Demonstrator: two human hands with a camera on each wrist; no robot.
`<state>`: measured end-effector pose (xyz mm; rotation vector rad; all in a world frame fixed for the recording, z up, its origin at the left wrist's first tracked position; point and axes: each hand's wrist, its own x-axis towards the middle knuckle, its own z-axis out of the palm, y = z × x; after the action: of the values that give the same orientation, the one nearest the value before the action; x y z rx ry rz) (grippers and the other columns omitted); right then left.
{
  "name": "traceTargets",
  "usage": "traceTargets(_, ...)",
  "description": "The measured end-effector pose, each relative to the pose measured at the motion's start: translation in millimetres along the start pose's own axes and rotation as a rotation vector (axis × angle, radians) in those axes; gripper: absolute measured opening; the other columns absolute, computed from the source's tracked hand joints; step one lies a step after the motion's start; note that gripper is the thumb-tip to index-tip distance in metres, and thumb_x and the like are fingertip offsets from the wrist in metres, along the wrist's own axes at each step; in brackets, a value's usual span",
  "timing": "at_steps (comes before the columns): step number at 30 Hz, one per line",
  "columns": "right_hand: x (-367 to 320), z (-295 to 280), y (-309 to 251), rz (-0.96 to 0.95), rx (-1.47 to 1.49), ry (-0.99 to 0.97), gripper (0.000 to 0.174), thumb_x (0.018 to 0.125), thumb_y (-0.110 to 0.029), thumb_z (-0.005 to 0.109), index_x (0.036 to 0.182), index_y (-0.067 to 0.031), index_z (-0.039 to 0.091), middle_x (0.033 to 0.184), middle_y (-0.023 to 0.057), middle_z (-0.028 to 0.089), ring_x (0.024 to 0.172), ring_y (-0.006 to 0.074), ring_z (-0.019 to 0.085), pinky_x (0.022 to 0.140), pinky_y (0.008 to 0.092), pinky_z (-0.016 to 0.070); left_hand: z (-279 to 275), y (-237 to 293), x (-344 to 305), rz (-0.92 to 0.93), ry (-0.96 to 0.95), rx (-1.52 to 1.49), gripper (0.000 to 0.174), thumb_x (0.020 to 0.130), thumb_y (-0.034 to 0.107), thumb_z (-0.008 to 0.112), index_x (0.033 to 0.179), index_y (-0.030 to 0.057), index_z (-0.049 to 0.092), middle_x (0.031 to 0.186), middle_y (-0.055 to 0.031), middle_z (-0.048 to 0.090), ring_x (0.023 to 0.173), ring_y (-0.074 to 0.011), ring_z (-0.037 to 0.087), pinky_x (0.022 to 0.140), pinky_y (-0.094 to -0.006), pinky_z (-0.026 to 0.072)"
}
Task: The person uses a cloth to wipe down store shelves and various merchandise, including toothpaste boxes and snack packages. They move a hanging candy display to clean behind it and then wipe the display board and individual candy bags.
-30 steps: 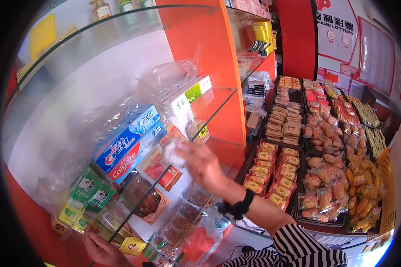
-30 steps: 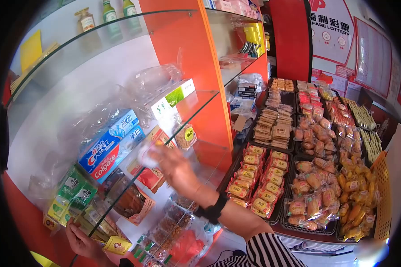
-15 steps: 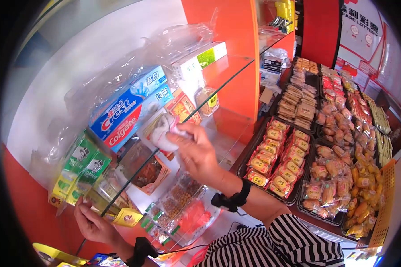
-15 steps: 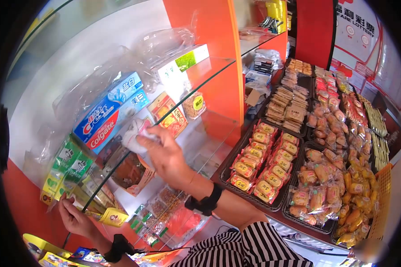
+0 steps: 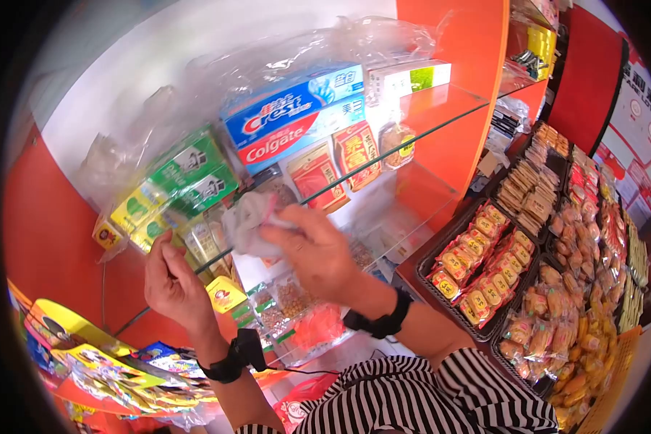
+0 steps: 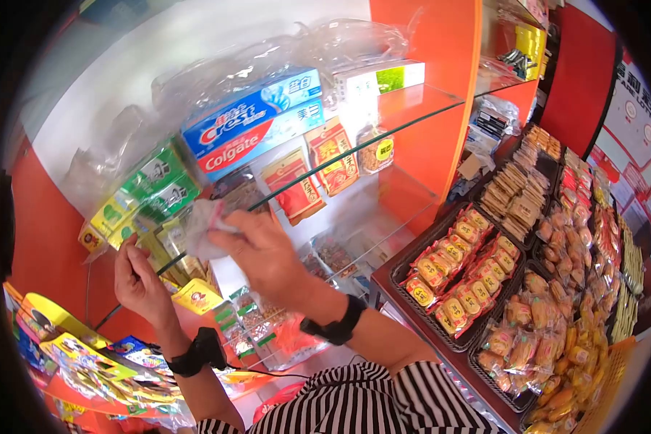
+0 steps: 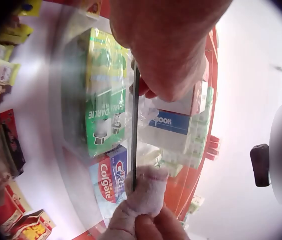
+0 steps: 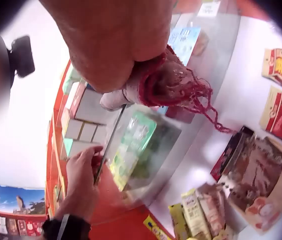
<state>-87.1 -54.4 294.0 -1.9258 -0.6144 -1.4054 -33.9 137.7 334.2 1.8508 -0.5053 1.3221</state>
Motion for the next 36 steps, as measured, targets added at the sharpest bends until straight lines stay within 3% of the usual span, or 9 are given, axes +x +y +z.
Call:
traceTargets(6, -4.6, -48.5, 41.2, 0.249, -0.109, 0.262, 0.036, 0.080, 0.007, 0.051, 0.114, -0.0021, 0.063, 0.112, 0.0156, 0.055, 0.099, 0.0260, 0.055, 0.086, 0.0348, 0.0463, 1.1, 3.8, 2.8, -0.001, 0.018, -0.063, 0.015, 0.089, 0.003, 0.054, 0.097, -0.0031, 0.065, 0.080, -0.0091, 0.064, 0.063, -0.0111, 0.059, 0.055, -0.0240, 0.0450)
traceTargets(9, -7.2, -24.5, 20.0, 0.254, -0.148, 0.227, 0.037, 0.080, 0.008, 0.052, 0.113, -0.0037, 0.063, 0.115, 0.0164, 0.054, 0.099, 0.0272, 0.056, 0.082, 0.0337, 0.0481, -2.0, 4.7, 2.5, -0.004, 0.012, -0.115, 0.014, 0.088, 0.002, 0.055, 0.097, -0.0025, 0.065, 0.078, -0.0086, 0.064, 0.063, -0.0104, 0.059, 0.055, -0.0233, 0.0442)
traceTargets(10, -3.8, -10.8, 13.6, -0.005, -0.286, 0.176, 0.037, 0.080, 0.008, 0.053, 0.113, -0.0055, 0.064, 0.114, 0.0158, 0.054, 0.094, 0.0262, 0.056, 0.077, 0.0344, 0.0495, -1.8, 4.6, 2.5, 0.009, 0.021, -0.120, 0.016, 0.090, 0.005, 0.054, 0.099, -0.0027, 0.065, 0.076, -0.0057, 0.062, 0.065, -0.0081, 0.056, 0.056, -0.0217, 0.0423)
traceTargets(14, -3.0, 41.8, -35.2, 0.016, 0.112, 0.008, 0.036, 0.077, 0.003, 0.058, 0.112, -0.0041, 0.063, 0.108, 0.0150, 0.057, 0.093, 0.0305, 0.055, 0.078, 0.0374, 0.0463, -2.7, 3.4, 1.6, -0.002, 0.026, -0.163, 0.016, 0.091, 0.005, 0.053, 0.099, -0.0026, 0.065, 0.076, -0.0056, 0.061, 0.064, -0.0080, 0.055, 0.056, -0.0218, 0.0422)
traceTargets(25, -2.1, -12.8, -14.6, 0.297, -0.037, 0.109, 0.035, 0.083, 0.004, 0.050, 0.116, -0.0021, 0.061, 0.111, 0.0158, 0.051, 0.098, 0.0283, 0.053, 0.086, 0.0345, 0.0444, -94.0, -6.1, -61.0, -0.110, -0.076, -0.227, 0.018, 0.091, 0.003, 0.046, 0.094, -0.0032, 0.062, 0.072, -0.0050, 0.060, 0.060, -0.0082, 0.050, 0.053, -0.0206, 0.0377)
traceTargets(26, -3.5, -4.7, -11.0, 0.099, -0.171, 0.067, 0.035, 0.084, 0.003, 0.051, 0.118, -0.0021, 0.060, 0.111, 0.0167, 0.050, 0.097, 0.0272, 0.054, 0.084, 0.0338, 0.0449, -103.2, -7.5, -73.9, -0.125, -0.107, -0.203, 0.019, 0.094, 0.006, 0.044, 0.094, -0.0032, 0.061, 0.074, -0.0024, 0.059, 0.060, -0.0052, 0.046, 0.052, -0.0196, 0.0344)
traceTargets(31, -5.7, 90.8, -63.8, 0.566, 0.585, -0.069, 0.031, 0.084, -0.002, 0.057, 0.115, -0.0014, 0.061, 0.112, 0.0157, 0.051, 0.097, 0.0251, 0.054, 0.077, 0.0302, 0.0470, -119.7, -17.4, -121.7, -0.312, -0.096, -0.244, 0.018, 0.094, 0.006, 0.046, 0.095, -0.0022, 0.061, 0.073, -0.0024, 0.058, 0.062, -0.0052, 0.047, 0.053, -0.0194, 0.0350)
traceTargets(33, 6.8, 99.0, -84.0, 0.068, 0.251, -0.112, 0.029, 0.082, -0.003, 0.058, 0.111, -0.0017, 0.063, 0.109, 0.0159, 0.053, 0.094, 0.0279, 0.056, 0.076, 0.0307, 0.0478, -123.6, -15.2, -129.4, -0.423, -0.110, -0.264, 0.018, 0.094, 0.006, 0.046, 0.095, -0.0019, 0.062, 0.071, -0.0022, 0.058, 0.062, -0.0046, 0.046, 0.054, -0.0194, 0.0351)
traceTargets(36, 11.2, 87.9, -73.5, -0.123, 0.082, -0.149, 0.029, 0.081, -0.002, 0.057, 0.109, -0.0015, 0.064, 0.109, 0.0173, 0.053, 0.096, 0.0299, 0.056, 0.078, 0.0331, 0.0483, -135.3, -16.9, -142.7, -0.439, -0.113, -0.222, 0.017, 0.093, 0.005, 0.047, 0.094, -0.0018, 0.062, 0.070, -0.0014, 0.058, 0.060, -0.0041, 0.045, 0.054, -0.0194, 0.0351)
